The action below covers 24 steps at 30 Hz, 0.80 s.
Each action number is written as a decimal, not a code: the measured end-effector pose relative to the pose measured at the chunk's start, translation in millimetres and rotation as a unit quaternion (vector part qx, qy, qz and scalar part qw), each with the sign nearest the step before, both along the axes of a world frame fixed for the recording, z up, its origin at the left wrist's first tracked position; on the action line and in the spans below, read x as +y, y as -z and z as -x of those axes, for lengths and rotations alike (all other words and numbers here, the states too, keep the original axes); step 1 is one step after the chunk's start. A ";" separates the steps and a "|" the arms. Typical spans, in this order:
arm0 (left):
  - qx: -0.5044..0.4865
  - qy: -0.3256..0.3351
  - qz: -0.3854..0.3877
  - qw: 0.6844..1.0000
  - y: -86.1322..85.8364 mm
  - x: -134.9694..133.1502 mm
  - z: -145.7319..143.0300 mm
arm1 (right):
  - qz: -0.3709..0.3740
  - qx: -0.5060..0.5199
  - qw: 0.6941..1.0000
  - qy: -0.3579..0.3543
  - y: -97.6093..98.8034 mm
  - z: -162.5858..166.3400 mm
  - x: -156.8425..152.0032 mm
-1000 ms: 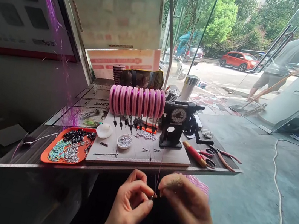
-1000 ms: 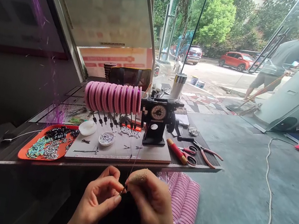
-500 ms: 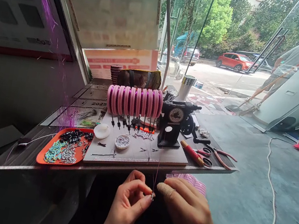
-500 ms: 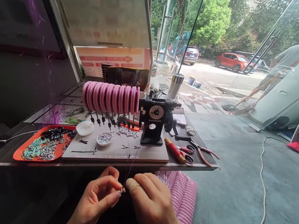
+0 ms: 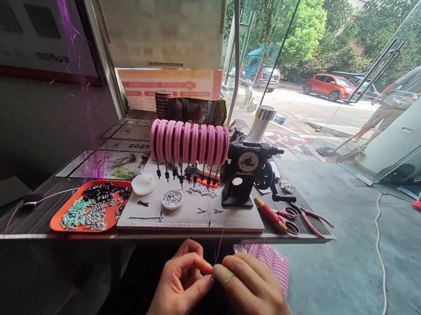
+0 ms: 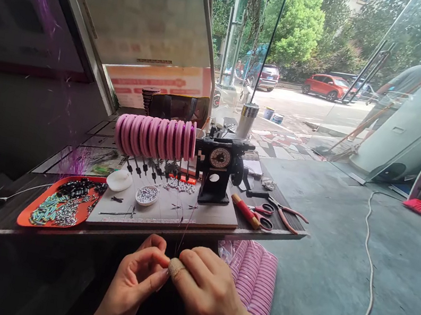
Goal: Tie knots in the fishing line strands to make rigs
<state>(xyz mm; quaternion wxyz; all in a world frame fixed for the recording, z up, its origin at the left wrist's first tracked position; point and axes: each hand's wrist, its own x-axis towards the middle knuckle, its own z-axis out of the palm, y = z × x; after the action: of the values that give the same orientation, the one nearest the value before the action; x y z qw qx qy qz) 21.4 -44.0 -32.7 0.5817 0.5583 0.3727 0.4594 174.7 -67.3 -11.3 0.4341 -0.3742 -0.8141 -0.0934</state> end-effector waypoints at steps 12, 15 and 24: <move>0.003 -0.018 0.016 1.000 3.0 -0.5 -1.5 | 0.331 0.242 0.908 -0.086 -5.0 -5.1 5.7; 0.006 -0.019 0.022 1.000 3.1 -0.7 -0.9 | 0.332 0.250 0.905 -0.085 -6.5 -4.9 3.1; 0.012 -0.043 0.013 0.999 6.4 0.6 -0.9 | 0.303 0.280 0.909 -0.056 4.8 -9.2 -2.9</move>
<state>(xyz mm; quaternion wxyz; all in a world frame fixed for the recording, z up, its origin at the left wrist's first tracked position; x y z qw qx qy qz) 22.3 -43.4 -39.1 0.5643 0.5396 0.4092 0.4723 183.9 -70.2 -16.1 0.5143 -0.4523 -0.6681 0.2909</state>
